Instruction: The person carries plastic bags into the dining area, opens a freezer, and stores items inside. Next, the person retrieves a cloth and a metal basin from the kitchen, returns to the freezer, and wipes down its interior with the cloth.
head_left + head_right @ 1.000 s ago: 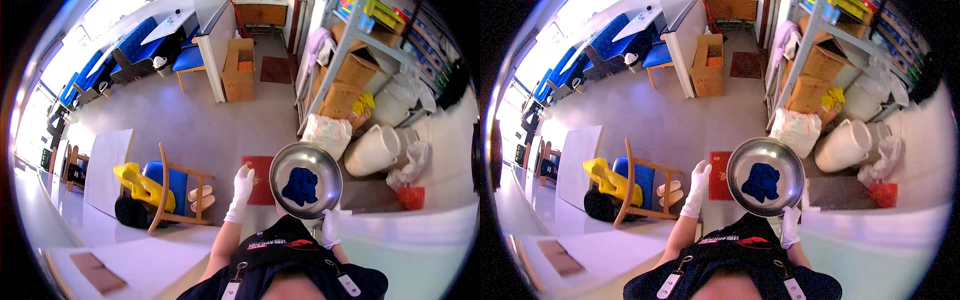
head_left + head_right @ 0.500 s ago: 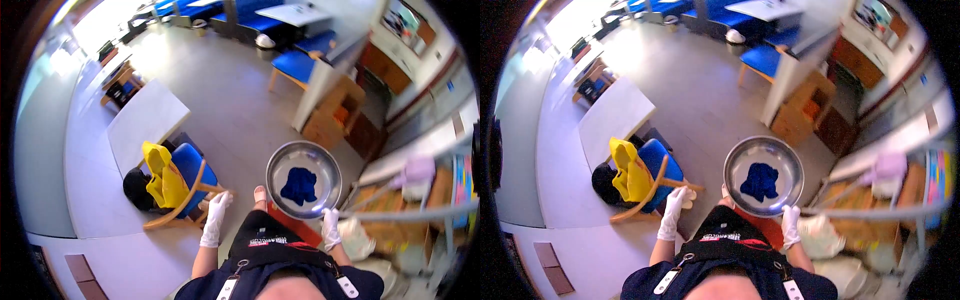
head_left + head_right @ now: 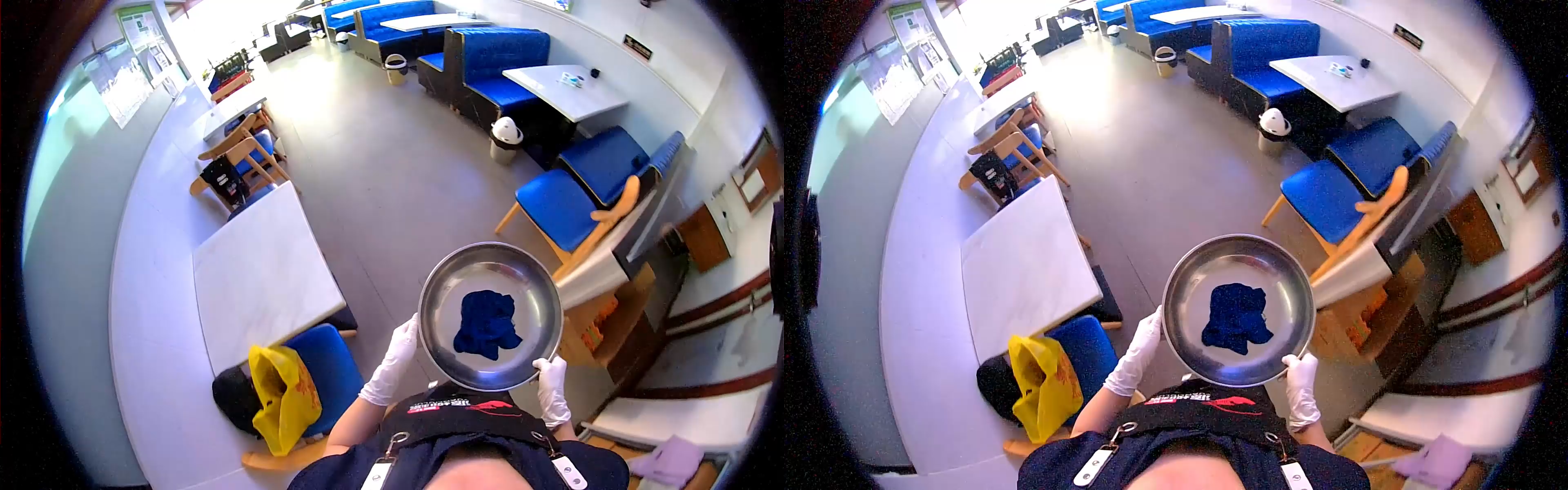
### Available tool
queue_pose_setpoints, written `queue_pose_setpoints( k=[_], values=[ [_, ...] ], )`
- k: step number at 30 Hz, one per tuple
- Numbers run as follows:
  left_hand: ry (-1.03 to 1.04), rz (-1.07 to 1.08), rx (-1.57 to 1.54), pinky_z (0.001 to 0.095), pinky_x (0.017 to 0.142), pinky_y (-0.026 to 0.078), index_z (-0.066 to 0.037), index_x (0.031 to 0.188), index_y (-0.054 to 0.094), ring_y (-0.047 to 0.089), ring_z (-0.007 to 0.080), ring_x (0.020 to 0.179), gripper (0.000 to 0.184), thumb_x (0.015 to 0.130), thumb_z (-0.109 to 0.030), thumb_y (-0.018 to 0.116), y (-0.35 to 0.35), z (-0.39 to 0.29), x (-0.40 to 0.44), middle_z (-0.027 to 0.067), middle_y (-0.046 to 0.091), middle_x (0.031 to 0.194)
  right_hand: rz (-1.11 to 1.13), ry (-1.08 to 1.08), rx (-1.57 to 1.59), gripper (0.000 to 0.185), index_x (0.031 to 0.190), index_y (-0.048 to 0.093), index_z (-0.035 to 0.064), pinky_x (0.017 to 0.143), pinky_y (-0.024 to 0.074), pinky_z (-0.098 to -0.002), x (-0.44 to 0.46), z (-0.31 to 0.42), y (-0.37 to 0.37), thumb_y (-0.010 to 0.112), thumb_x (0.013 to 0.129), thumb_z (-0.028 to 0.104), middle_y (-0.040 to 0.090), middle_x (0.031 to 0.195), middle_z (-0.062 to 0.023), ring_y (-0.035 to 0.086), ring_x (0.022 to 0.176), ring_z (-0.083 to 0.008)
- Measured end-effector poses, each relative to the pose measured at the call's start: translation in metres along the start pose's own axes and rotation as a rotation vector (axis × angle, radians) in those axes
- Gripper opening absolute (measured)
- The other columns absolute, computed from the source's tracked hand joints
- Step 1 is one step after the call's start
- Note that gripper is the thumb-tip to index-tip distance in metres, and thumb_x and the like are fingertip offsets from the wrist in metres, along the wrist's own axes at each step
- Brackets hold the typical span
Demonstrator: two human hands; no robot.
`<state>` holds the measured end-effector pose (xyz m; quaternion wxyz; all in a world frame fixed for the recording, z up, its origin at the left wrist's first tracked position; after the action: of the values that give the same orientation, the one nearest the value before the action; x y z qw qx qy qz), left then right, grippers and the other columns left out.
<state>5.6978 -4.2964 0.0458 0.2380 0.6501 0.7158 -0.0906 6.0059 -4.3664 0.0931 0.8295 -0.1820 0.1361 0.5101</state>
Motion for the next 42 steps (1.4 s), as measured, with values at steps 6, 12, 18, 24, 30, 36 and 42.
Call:
queue_pose_setpoints(
  k=[6, 12, 18, 24, 30, 36, 42],
  values=[
    [-0.005, -0.046, 0.072, 0.0302, 0.074, 0.047, -0.003, 0.108, 0.059, 0.060, 0.0154, 0.083, 0.053, 0.092, -0.048, 0.036, -0.005, -0.072, 0.154, 0.0062, 0.063, 0.096, 0.139, -0.042, -0.026, 0.020, 0.084, 0.058, -0.0051, 0.035, 0.0412, -0.0277, 0.167, 0.086, 0.094, 0.050, 0.067, 0.001, 0.057, 0.064, -0.0083, 0.052, 0.043, -0.0166],
    [-0.025, -0.191, -0.123, 0.0296, 0.078, 0.047, 0.004, 0.113, 0.053, 0.060, 0.0194, 0.087, 0.053, 0.094, -0.042, 0.035, -0.047, -0.193, 0.244, 0.0133, 0.061, 0.103, 0.349, -0.075, -0.098, 0.025, 0.090, 0.059, -0.0052, 0.038, 0.0446, -0.0283, 0.314, 0.204, 0.238, 0.051, 0.066, -0.002, 0.060, 0.070, -0.0103, 0.057, 0.049, -0.0175],
    [0.070, -0.564, -0.253, 0.0304, 0.077, 0.047, 0.002, 0.115, 0.052, 0.062, 0.0218, 0.090, 0.050, 0.091, -0.041, 0.044, -0.153, -0.237, 0.338, 0.0154, 0.061, 0.105, 0.549, -0.085, -0.105, 0.022, 0.086, 0.059, -0.0043, 0.037, 0.0424, -0.0278, 0.428, 0.298, 0.403, 0.051, 0.066, -0.002, 0.059, 0.067, -0.0083, 0.054, 0.047, -0.0168],
    [0.022, -0.797, -0.308, 0.0329, 0.078, 0.047, 0.001, 0.115, 0.051, 0.060, 0.0230, 0.093, 0.046, 0.091, -0.038, 0.045, -0.239, -0.307, 0.505, 0.0146, 0.060, 0.107, 0.553, -0.069, -0.127, 0.022, 0.087, 0.059, -0.0043, 0.039, 0.0424, -0.0279, 0.533, 0.361, 0.553, 0.052, 0.066, -0.001, 0.059, 0.067, -0.0078, 0.054, 0.047, -0.0162],
    [0.173, -0.402, -0.184, 0.0287, 0.080, 0.046, 0.000, 0.109, 0.057, 0.060, 0.0191, 0.089, 0.035, 0.091, -0.028, 0.046, -0.202, -0.476, 0.730, 0.0114, 0.062, 0.100, 0.490, -0.111, -0.096, 0.023, 0.087, 0.059, -0.0044, 0.039, 0.0425, -0.0277, 0.647, 0.431, 0.657, 0.051, 0.066, 0.000, 0.059, 0.067, -0.0085, 0.055, 0.047, -0.0162],
    [0.358, -0.351, -0.008, 0.0289, 0.079, 0.047, 0.000, 0.108, 0.058, 0.061, 0.0178, 0.088, 0.030, 0.092, -0.023, 0.048, -0.212, -0.600, 0.934, 0.0113, 0.063, 0.097, 0.376, -0.104, -0.099, 0.022, 0.083, 0.059, -0.0069, 0.035, 0.0417, -0.0292, 0.778, 0.491, 0.781, 0.051, 0.063, 0.001, 0.057, 0.062, -0.0107, 0.053, 0.043, -0.0182],
    [0.277, -0.578, -0.179, 0.0283, 0.075, 0.048, -0.001, 0.110, 0.056, 0.062, 0.0185, 0.086, 0.033, 0.090, -0.027, 0.049, -0.309, -0.689, 1.049, 0.0128, 0.063, 0.100, 0.494, -0.109, -0.152, 0.021, 0.083, 0.058, -0.0061, 0.037, 0.0418, -0.0290, 0.906, 0.591, 0.951, 0.050, 0.065, 0.000, 0.057, 0.062, -0.0094, 0.053, 0.044, -0.0169]
  ],
)
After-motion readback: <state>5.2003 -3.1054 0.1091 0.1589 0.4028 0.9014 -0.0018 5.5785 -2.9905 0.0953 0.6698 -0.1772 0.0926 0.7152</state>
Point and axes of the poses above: each hand's wrist, its own x-axis towards the middle knuckle, its own y-axis out of the palm, z = x × y, the point moved 1 cm from there along x, towards the middle knuckle
